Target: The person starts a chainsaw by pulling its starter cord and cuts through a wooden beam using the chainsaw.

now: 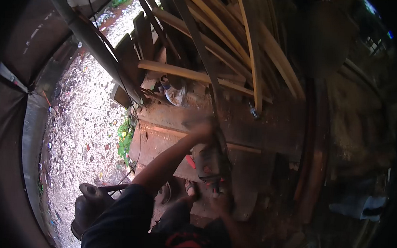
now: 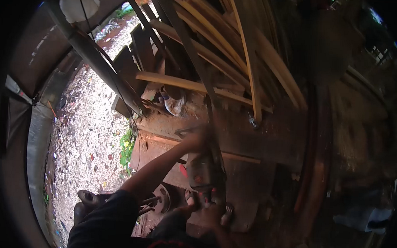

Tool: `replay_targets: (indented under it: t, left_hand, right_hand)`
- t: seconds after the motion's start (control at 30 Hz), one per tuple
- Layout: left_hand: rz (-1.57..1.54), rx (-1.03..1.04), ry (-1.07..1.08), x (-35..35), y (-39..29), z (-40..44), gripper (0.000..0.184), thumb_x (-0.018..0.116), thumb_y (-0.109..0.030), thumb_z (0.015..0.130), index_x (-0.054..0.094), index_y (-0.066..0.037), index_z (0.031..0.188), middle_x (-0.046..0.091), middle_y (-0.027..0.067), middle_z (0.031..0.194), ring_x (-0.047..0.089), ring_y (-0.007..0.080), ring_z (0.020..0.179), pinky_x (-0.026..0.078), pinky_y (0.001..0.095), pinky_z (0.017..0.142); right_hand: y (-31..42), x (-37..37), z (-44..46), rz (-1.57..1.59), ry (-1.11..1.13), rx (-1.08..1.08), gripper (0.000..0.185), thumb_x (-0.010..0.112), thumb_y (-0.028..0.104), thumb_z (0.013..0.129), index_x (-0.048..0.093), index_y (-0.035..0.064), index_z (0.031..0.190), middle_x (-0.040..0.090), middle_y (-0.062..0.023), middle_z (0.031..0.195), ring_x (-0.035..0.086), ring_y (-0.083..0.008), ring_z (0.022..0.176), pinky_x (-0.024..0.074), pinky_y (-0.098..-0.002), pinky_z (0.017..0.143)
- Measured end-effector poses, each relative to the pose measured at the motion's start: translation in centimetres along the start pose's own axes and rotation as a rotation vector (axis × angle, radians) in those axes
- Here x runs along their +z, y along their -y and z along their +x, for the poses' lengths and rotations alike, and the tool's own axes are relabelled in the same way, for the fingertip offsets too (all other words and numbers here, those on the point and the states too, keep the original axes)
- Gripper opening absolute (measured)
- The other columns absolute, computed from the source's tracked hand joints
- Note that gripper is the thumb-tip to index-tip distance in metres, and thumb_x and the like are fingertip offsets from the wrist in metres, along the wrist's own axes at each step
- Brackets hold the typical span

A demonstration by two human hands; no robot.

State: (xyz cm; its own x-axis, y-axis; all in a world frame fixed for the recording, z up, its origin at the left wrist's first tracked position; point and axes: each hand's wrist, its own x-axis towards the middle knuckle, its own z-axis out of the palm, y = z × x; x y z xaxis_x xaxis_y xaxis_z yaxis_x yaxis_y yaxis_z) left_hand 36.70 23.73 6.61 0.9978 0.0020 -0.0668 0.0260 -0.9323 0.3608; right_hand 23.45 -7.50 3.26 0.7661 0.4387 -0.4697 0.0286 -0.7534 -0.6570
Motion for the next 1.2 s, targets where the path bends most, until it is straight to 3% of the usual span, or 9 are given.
replay_targets:
  t: [0.2,0.33,0.4,0.43,0.53,0.63,0.8,1.0,1.2]
  left_hand:
    - [-0.013,0.014,0.105,4.6,-0.4,1.1,0.057,0.074,-0.027,0.071,0.059,0.0,0.119,0.059,0.0233,0.115,0.058,0.0342,0.108,0.042,0.0417,0.097]
    - [-0.084,0.029,-0.159,21.3,-6.7,-3.8,0.034,0.068,-0.02,0.07,0.07,0.0,0.098,0.067,0.0188,0.094,0.067,0.0291,0.086,0.052,0.0382,0.078]
    - [-0.598,-0.205,0.078,4.7,-22.4,-9.3,0.044,0.058,-0.018,0.072,0.066,0.001,0.111,0.067,0.025,0.103,0.066,0.0364,0.095,0.052,0.0437,0.084]
    - [-0.61,-0.341,0.18,-2.3,-27.7,-10.6,0.033,0.06,-0.023,0.074,0.067,0.006,0.089,0.067,0.0226,0.082,0.066,0.0345,0.077,0.053,0.0423,0.071]
    - [-0.831,-0.762,0.246,-2.6,-34.3,-12.8,0.036,0.057,-0.024,0.075,0.068,0.006,0.093,0.066,0.0286,0.089,0.067,0.0384,0.09,0.053,0.0453,0.079]
    - [-1.079,-0.796,0.097,0.0,-36.7,-14.5,0.043,0.056,-0.026,0.076,0.065,0.014,0.089,0.065,0.0332,0.094,0.066,0.0418,0.094,0.053,0.0459,0.082]
    - [-1.353,-1.012,-0.29,3.3,-37.1,-17.9,0.036,0.055,-0.021,0.077,0.067,0.011,0.086,0.065,0.0328,0.087,0.068,0.0416,0.087,0.053,0.0444,0.08]
    - [-1.5,-1.347,-0.591,2.6,-36.9,-25.1,0.027,0.061,-0.018,0.076,0.069,0.004,0.09,0.067,0.015,0.073,0.066,0.0228,0.065,0.053,0.0357,0.061]
    - [-1.287,-1.519,-0.773,3.1,-36.7,-35.5,0.035,0.062,-0.026,0.076,0.07,0.005,0.088,0.066,0.0286,0.089,0.068,0.0387,0.085,0.054,0.0428,0.077]
  right_hand:
    - [-7.0,-5.2,-1.4,-0.243,-0.001,-0.165,0.023,0.064,0.023,0.076,0.067,0.0005,0.081,0.066,-0.018,0.08,0.066,-0.0356,0.077,0.051,-0.0465,0.065]
    - [-18.4,-13.0,-8.1,-0.332,0.048,-0.342,0.023,0.066,0.025,0.078,0.067,0.0034,0.086,0.066,-0.0146,0.08,0.066,-0.0328,0.074,0.0515,-0.0441,0.064]
    - [-27.4,-18.1,-11.6,-0.521,-0.037,-0.697,0.023,0.068,0.026,0.079,0.068,0.0048,0.088,0.066,-0.0129,0.081,0.065,-0.0315,0.073,0.0517,-0.0429,0.064]
    - [-32.4,-21.4,-12.7,-0.644,-0.117,-0.937,0.023,0.068,0.027,0.08,0.068,0.0055,0.089,0.066,-0.0121,0.081,0.065,-0.0308,0.073,0.0518,-0.0423,0.064]
    - [-40.9,-33.0,-12.1,-0.83,-0.289,-1.37,0.024,0.07,0.028,0.081,0.068,0.0076,0.093,0.066,-0.0095,0.082,0.065,-0.0287,0.071,0.0522,-0.0405,0.063]
    - [-34.2,-42.2,-8.7,-0.773,-0.071,-1.069,0.016,0.071,0.021,0.071,0.067,0.0077,0.078,0.065,-0.0163,0.074,0.064,-0.036,0.067,0.0501,-0.0473,0.06]
    - [-3.3,-44.5,-6.4,-1.1,0.348,-0.608,0.03,0.059,0.035,0.088,0.07,0.0082,0.081,0.068,-0.0177,0.073,0.066,-0.0309,0.067,0.051,-0.0498,0.066]
    - [6.5,-36.0,-3.3,-1.29,0.378,-0.915,0.014,0.063,0.011,0.057,0.064,0.0049,0.07,0.061,-0.0243,0.067,0.059,-0.0459,0.067,0.0478,-0.0524,0.062]
    - [7.5,-23.3,-1.3,-1.055,0.814,-1.088,0.022,0.07,0.019,0.062,0.062,0.0027,0.074,0.06,-0.0256,0.069,0.06,-0.0462,0.071,0.0475,-0.0521,0.064]
